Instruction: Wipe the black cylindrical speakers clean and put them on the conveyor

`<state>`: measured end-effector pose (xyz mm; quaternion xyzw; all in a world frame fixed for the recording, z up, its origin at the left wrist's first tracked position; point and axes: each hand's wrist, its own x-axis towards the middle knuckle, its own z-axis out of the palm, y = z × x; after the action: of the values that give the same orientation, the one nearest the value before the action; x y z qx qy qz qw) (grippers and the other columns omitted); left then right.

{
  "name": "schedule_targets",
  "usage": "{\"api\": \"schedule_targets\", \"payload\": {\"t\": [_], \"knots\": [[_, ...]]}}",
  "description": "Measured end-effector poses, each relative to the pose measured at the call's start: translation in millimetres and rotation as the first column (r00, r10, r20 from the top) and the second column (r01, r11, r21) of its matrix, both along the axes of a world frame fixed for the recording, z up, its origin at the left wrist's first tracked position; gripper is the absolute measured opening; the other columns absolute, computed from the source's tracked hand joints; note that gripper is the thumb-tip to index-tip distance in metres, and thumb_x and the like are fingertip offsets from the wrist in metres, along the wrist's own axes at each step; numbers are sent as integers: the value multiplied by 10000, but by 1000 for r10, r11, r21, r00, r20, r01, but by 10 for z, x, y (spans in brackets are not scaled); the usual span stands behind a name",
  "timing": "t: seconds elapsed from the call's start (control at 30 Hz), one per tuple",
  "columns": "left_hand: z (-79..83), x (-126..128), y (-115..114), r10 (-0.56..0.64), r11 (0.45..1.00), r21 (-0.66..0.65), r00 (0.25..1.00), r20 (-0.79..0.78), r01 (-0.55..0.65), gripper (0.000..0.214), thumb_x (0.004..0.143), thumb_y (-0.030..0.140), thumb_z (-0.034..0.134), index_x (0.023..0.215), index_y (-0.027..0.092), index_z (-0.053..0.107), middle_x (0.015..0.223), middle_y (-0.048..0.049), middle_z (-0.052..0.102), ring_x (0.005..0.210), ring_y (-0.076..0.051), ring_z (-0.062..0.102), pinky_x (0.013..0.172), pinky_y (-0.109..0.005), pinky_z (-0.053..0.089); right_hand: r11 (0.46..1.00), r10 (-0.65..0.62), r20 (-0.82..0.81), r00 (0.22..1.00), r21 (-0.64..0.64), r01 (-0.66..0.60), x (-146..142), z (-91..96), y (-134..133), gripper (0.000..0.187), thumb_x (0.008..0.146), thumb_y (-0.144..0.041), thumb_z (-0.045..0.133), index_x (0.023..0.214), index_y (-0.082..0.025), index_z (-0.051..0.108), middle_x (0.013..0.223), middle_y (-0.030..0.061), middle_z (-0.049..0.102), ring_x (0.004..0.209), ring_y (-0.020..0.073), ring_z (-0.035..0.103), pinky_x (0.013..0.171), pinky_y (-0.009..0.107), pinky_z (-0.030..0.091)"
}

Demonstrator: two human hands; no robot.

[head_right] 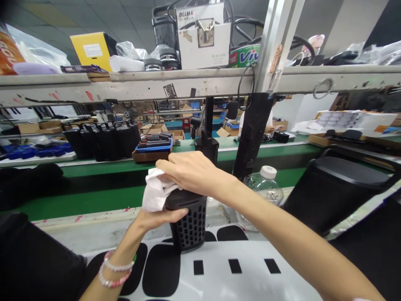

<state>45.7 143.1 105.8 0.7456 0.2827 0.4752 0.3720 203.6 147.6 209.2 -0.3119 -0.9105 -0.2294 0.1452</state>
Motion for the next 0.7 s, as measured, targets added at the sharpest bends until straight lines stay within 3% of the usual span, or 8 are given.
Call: {"api": "schedule_targets", "payload": {"t": [0.17,0.33,0.43,0.5,0.57,0.6,0.67,0.7], "knots": [[6,12,-10,118,991,-46,987,-107,-123,463,652,325,778,1091,228,666,1125,-37,704,1080,-293,644,1029,-480,509,963,-258,-117,959,-111,246,-148,24,31,458,1056,-417,247,986,-194,641,804,48,709,661,168,619,538,285,177],[39,21,16,78,984,164,995,-69,-66,505,667,363,797,1130,241,635,1199,-55,670,1147,-303,604,1096,-497,446,992,31,-50,998,-124,-37,-14,30,11,297,1009,-297,412,1181,-206,637,939,61,709,806,172,620,581,262,260],[17,41,19,8,995,99,995,-99,2,457,715,384,764,1128,240,630,1170,-54,681,1131,-289,618,1099,-491,443,986,-139,-97,985,-105,129,-75,7,4,315,1006,-329,398,1039,-181,674,802,55,691,674,171,585,550,283,193],[-7,54,9,30,999,35,996,-79,-27,529,736,376,745,1218,235,579,1208,-61,663,1148,-280,617,1086,-481,454,960,-236,-260,936,-213,183,-141,28,65,354,1004,-348,394,865,-174,669,729,41,672,609,153,555,551,278,200],[-24,62,-4,132,991,16,990,-45,-132,711,664,370,802,1291,220,500,1243,-84,628,1160,-294,605,1051,-485,477,934,-269,-555,787,-351,72,-121,86,179,380,995,-347,410,736,-171,624,673,19,636,564,129,515,546,261,241],[-28,63,-10,179,984,15,983,-35,-178,796,614,362,834,1305,210,469,1248,-95,611,1155,-302,602,1031,-487,487,927,-272,-719,639,-373,-25,-60,121,243,382,989,-352,425,701,-172,600,655,6,614,548,117,492,538,253,262],[-30,62,-16,221,975,24,975,-32,-221,883,547,345,866,1304,197,437,1239,-107,588,1132,-307,604,1006,-484,495,940,-253,-948,194,-289,-183,147,173,354,349,965,-372,474,698,-174,580,644,-16,580,534,106,461,522,242,299],[-30,61,-17,213,977,30,976,-41,-212,893,544,338,865,1308,195,425,1247,-111,575,1137,-306,599,1013,-482,488,954,-220,-975,-32,-208,-217,272,179,387,314,948,-374,504,719,-175,585,652,-22,573,541,106,460,520,241,318]]}}
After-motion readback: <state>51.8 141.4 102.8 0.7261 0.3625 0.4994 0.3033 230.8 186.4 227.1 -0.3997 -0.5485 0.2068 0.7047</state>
